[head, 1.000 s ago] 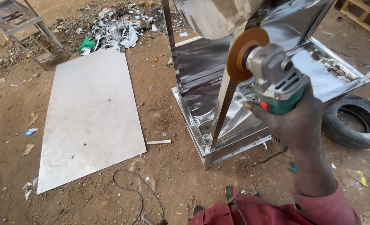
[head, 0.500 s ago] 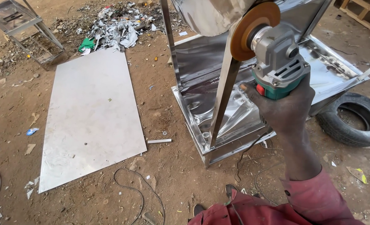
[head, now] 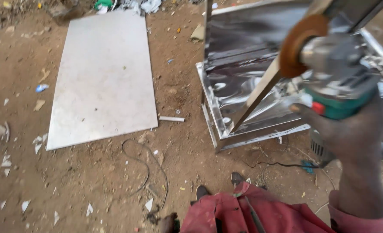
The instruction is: Smoothing the edges of a stainless steel frame using a handheld angle grinder.
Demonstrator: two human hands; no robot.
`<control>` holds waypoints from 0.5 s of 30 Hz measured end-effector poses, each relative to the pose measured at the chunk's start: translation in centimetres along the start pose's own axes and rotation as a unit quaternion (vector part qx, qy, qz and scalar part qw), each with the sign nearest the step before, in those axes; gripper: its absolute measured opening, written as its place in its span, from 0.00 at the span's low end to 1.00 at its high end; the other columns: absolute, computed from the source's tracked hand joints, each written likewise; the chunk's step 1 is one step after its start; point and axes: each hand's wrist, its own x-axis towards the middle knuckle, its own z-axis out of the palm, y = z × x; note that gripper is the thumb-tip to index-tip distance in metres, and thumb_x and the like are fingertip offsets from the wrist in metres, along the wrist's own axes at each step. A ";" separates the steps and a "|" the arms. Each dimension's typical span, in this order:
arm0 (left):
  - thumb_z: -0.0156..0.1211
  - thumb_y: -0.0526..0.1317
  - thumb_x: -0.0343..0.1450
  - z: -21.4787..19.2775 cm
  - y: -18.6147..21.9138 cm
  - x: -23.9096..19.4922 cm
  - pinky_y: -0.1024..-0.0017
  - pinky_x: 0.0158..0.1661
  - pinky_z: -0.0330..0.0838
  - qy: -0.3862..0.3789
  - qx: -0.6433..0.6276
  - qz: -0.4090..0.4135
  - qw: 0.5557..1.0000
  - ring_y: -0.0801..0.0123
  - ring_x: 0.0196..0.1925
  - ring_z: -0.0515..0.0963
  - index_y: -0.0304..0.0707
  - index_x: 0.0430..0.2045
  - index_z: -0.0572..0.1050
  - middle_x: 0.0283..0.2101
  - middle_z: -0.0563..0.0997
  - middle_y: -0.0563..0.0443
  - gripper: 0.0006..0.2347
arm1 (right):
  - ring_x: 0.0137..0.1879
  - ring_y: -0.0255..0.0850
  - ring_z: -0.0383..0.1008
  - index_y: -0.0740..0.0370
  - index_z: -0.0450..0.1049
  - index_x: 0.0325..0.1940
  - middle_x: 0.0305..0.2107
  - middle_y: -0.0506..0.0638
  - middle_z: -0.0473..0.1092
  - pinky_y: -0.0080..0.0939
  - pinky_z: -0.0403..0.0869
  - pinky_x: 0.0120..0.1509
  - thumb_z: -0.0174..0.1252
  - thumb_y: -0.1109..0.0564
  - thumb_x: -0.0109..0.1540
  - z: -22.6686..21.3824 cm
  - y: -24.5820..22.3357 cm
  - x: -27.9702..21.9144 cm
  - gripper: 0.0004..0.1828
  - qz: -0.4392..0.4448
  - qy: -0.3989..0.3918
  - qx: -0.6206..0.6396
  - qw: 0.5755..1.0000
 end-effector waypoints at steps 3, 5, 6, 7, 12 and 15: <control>0.59 0.47 0.61 -0.9 2.3 0.8 0.61 0.32 0.72 -0.045 -0.149 -0.125 0.980 0.57 0.35 0.84 0.58 0.31 0.80 0.31 0.86 0.48 0.08 | 0.51 0.43 0.75 0.68 0.69 0.63 0.50 0.56 0.73 0.42 0.78 0.54 0.76 0.58 0.61 0.8 1.1 -2.8 0.32 0.142 -0.034 0.183 0.972; 0.58 0.45 0.63 -5.7 5.4 -0.2 0.69 0.33 0.69 -0.071 -0.283 -0.227 0.929 0.65 0.33 0.82 0.51 0.26 0.85 0.30 0.85 0.43 0.08 | 0.46 0.40 0.77 0.59 0.68 0.63 0.44 0.49 0.72 0.39 0.81 0.51 0.70 0.59 0.64 1.8 1.7 -4.6 0.26 0.231 -0.057 0.262 0.935; 0.60 0.43 0.62 -10.6 8.5 -0.4 0.66 0.26 0.68 -0.059 -0.404 -0.340 0.847 0.62 0.29 0.78 0.40 0.28 0.85 0.28 0.82 0.42 0.10 | 0.44 0.44 0.77 0.59 0.64 0.67 0.42 0.50 0.69 0.43 0.81 0.48 0.66 0.58 0.64 2.1 1.6 -5.3 0.29 0.254 -0.060 0.282 0.923; 0.62 0.41 0.62 -16.5 11.9 -0.9 0.64 0.20 0.68 -0.042 -0.511 -0.442 0.737 0.58 0.24 0.75 0.30 0.30 0.84 0.25 0.79 0.42 0.13 | 0.42 0.48 0.76 0.59 0.60 0.70 0.41 0.52 0.66 0.47 0.81 0.44 0.63 0.58 0.64 2.3 1.6 -6.0 0.31 0.276 -0.064 0.302 0.910; 0.63 0.39 0.66 -17.8 10.2 5.0 0.59 0.24 0.75 -0.072 -0.523 -0.417 0.740 0.54 0.32 0.76 0.31 0.32 0.80 0.33 0.76 0.41 0.09 | 0.39 0.45 0.75 0.67 0.67 0.58 0.41 0.55 0.71 0.45 0.81 0.41 0.62 0.64 0.55 2.3 -1.6 -7.3 0.27 0.325 -0.038 0.332 0.885; 0.60 0.39 0.68 -23.8 12.9 8.5 0.59 0.29 0.75 -0.078 -0.517 -0.390 0.758 0.52 0.37 0.76 0.30 0.38 0.78 0.39 0.76 0.37 0.11 | 0.42 0.47 0.79 0.69 0.67 0.60 0.44 0.57 0.73 0.45 0.83 0.43 0.63 0.67 0.51 3.0 -0.7 -8.1 0.32 0.271 -0.062 0.330 0.902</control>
